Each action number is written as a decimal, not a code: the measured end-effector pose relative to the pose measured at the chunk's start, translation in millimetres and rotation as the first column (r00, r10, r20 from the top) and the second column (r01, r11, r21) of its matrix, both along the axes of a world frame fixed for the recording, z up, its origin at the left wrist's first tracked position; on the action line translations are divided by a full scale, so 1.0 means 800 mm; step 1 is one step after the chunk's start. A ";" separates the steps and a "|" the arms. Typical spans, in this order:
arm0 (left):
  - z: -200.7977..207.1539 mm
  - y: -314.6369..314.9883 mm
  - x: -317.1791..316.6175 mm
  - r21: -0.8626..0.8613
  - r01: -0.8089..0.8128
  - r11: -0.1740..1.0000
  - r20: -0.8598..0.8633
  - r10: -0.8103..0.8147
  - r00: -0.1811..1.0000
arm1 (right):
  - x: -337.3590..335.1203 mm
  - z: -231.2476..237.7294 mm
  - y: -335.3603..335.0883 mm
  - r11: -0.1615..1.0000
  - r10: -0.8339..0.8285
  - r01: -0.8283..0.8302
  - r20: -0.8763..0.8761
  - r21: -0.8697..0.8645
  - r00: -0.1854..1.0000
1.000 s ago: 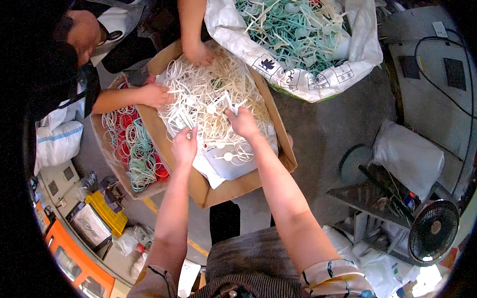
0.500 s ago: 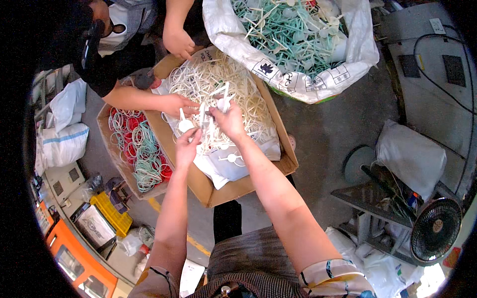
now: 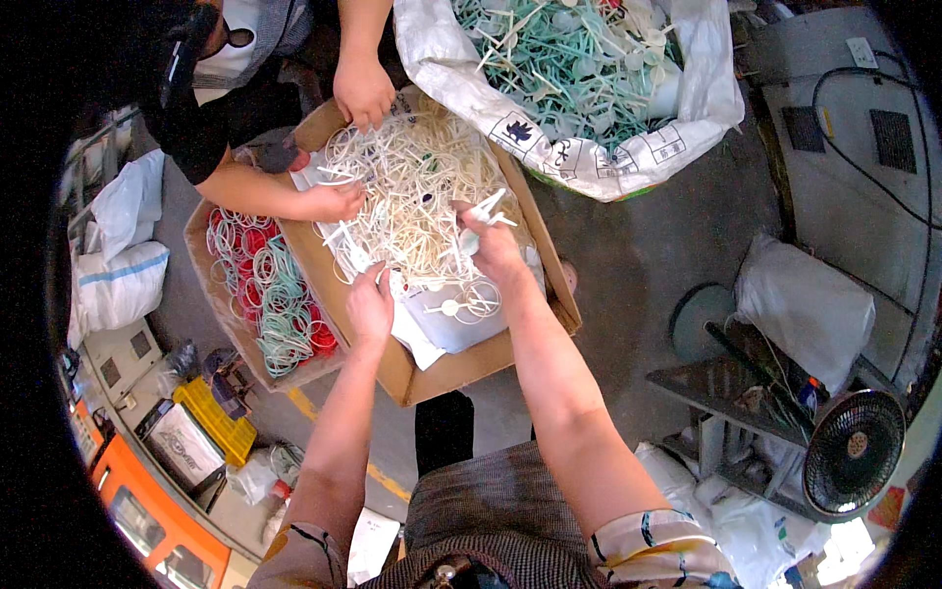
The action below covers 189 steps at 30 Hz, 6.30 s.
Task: The person sits on the factory floor and sorts tangled plastic cords by color, separating them into different boxes. They handle green, red, and white cords, untangling and placing them into designated containers.
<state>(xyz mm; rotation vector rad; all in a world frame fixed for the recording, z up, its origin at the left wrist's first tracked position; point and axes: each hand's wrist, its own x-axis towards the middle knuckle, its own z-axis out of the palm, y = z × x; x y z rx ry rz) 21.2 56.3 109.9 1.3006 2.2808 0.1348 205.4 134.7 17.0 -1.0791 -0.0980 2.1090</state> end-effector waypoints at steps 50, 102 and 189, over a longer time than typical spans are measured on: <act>-0.054 0.012 0.060 -0.386 -0.465 0.797 0.897 0.443 0.014 | -0.014 0.009 0.000 0.868 -0.367 0.116 -0.465 -0.483 0.806; 0.086 0.288 0.293 0.525 0.443 0.727 0.081 -0.561 0.824 | 0.260 0.083 0.179 0.613 -0.199 -0.788 0.956 -0.050 -0.215; -0.143 -0.138 0.001 -0.580 -0.279 0.766 0.603 0.633 0.486 | 0.156 0.128 0.222 0.596 -0.526 -0.746 0.847 0.297 -0.082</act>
